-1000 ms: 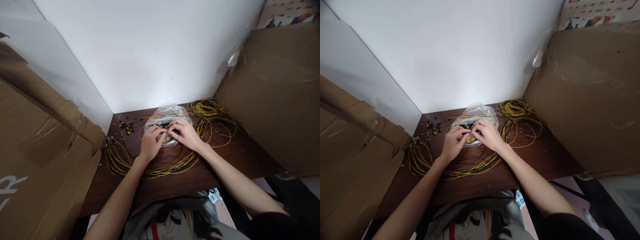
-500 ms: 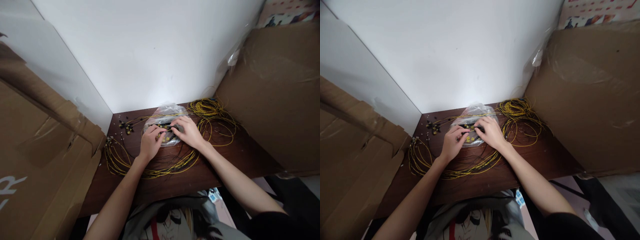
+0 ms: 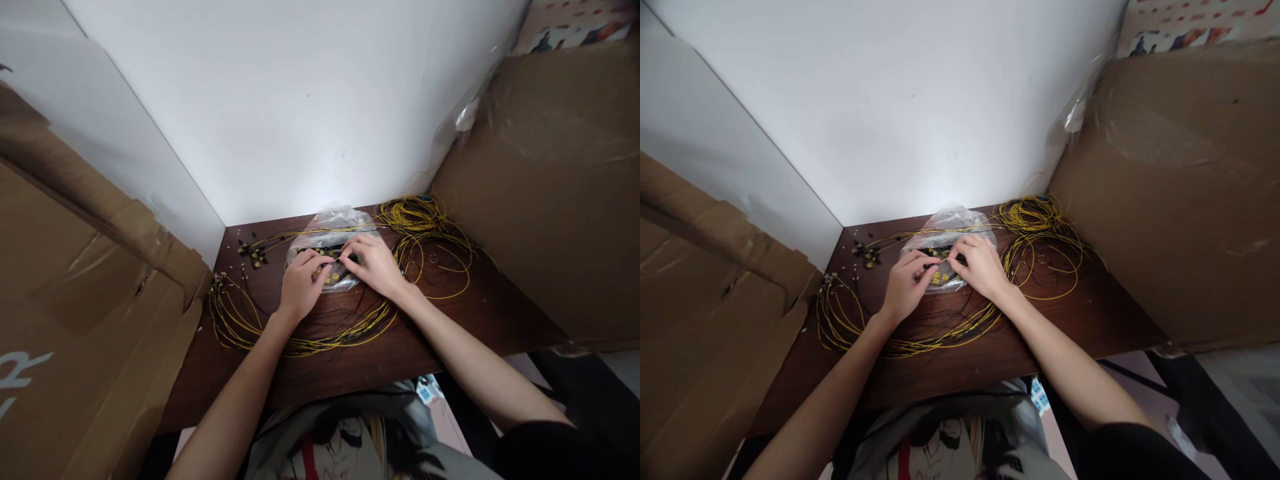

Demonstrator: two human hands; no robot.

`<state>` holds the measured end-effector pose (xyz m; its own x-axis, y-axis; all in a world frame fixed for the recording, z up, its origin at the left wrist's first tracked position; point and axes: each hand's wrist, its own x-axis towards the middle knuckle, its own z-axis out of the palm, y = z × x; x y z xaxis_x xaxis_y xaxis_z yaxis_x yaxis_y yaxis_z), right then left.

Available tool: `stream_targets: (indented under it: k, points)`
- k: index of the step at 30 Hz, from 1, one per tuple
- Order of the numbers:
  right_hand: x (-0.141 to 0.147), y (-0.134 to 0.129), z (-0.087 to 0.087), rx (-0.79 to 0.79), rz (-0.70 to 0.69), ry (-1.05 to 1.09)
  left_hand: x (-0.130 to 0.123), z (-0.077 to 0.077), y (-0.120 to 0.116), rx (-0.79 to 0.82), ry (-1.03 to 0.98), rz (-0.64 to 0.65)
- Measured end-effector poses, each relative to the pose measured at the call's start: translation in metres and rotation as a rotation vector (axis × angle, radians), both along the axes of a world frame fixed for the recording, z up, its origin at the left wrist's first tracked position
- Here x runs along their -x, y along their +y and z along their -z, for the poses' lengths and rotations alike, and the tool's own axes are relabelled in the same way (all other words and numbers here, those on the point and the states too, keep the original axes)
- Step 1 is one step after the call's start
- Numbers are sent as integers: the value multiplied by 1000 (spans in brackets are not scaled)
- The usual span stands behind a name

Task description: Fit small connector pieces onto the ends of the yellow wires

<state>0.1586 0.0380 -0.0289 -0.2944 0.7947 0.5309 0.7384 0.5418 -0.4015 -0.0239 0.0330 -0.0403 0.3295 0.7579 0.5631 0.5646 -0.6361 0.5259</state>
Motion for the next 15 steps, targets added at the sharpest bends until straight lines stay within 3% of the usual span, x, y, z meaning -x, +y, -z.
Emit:
stream_targets:
  k: [5,15]
  points:
    - [-3,1,-1,5,62,6,0,-1,0,1,0,5]
    - [4,-2,-1,14,-128,-17,1,-1,-1,-4,10,11]
